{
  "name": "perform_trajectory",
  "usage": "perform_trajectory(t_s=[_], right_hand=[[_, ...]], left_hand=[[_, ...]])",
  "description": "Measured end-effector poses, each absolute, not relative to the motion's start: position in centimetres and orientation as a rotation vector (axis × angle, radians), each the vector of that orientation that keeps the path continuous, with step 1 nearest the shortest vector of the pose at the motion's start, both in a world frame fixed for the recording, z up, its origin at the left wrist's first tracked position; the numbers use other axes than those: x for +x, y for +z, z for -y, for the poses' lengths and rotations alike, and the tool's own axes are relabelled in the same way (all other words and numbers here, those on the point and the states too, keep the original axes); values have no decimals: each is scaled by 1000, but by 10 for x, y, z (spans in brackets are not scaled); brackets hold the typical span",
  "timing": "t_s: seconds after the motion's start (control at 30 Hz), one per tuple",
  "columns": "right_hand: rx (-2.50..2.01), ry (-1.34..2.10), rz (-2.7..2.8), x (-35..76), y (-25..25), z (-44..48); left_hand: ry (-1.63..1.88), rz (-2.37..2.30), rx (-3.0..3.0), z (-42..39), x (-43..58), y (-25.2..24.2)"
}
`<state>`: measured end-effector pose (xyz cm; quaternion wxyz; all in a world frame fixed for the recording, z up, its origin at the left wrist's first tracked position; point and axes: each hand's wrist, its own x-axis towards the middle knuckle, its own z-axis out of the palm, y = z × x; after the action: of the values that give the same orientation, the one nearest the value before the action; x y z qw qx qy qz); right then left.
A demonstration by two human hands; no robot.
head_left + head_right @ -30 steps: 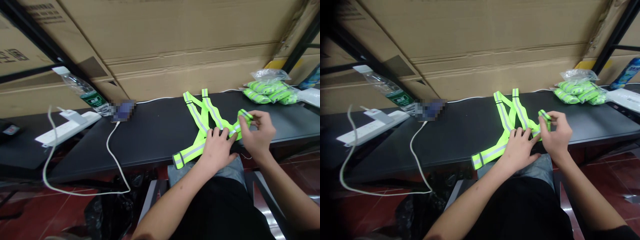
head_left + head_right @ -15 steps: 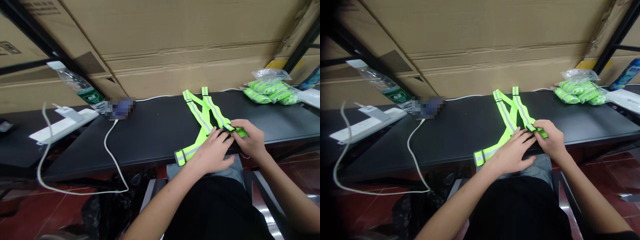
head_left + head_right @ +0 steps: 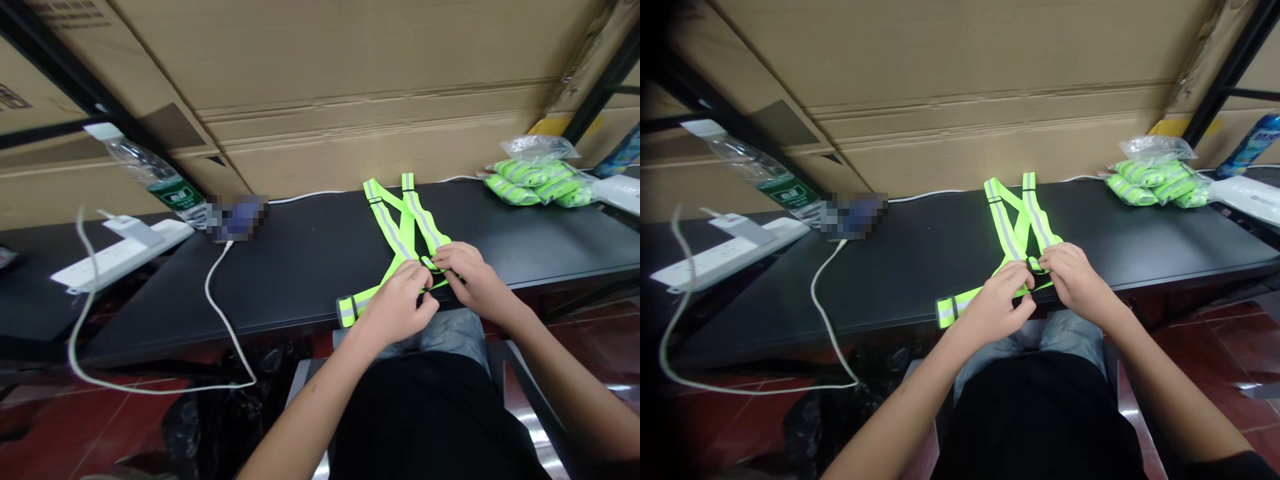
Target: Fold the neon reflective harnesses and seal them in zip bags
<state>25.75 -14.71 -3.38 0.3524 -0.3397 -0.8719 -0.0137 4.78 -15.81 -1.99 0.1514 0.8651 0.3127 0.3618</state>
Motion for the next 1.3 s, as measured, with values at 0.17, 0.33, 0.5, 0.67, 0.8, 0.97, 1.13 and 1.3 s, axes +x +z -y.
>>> perform_trajectory(t_s=[0.17, 0.33, 0.5, 0.67, 0.8, 0.97, 1.13, 1.3], right_hand=[[-858, -60, 2369, 256, -33, 155], [-912, -243, 2502, 251, -32, 168], [-1073, -474, 2345, 238, -45, 181], [-1094, -537, 2261, 228, -54, 185], [-1092, -548, 2228, 221, -59, 188], [-1188, -634, 2129, 209, -68, 195], [-1128, -681, 2171, 208, -71, 193], [-1104, -630, 2146, 212, -68, 190]], left_hand=[[1358, -845, 2816, 163, 49, -30], [1320, -1151, 2906, 191, 25, 1], [560, -1784, 2796, 214, -25, 11], [661, -1567, 2511, 215, -55, -7], [1072, -1363, 1820, 202, -48, 1], [1352, -1094, 1409, 164, -7, 21], [1253, -947, 1458, 118, 54, 31], [1134, -983, 1776, 89, 91, 24]])
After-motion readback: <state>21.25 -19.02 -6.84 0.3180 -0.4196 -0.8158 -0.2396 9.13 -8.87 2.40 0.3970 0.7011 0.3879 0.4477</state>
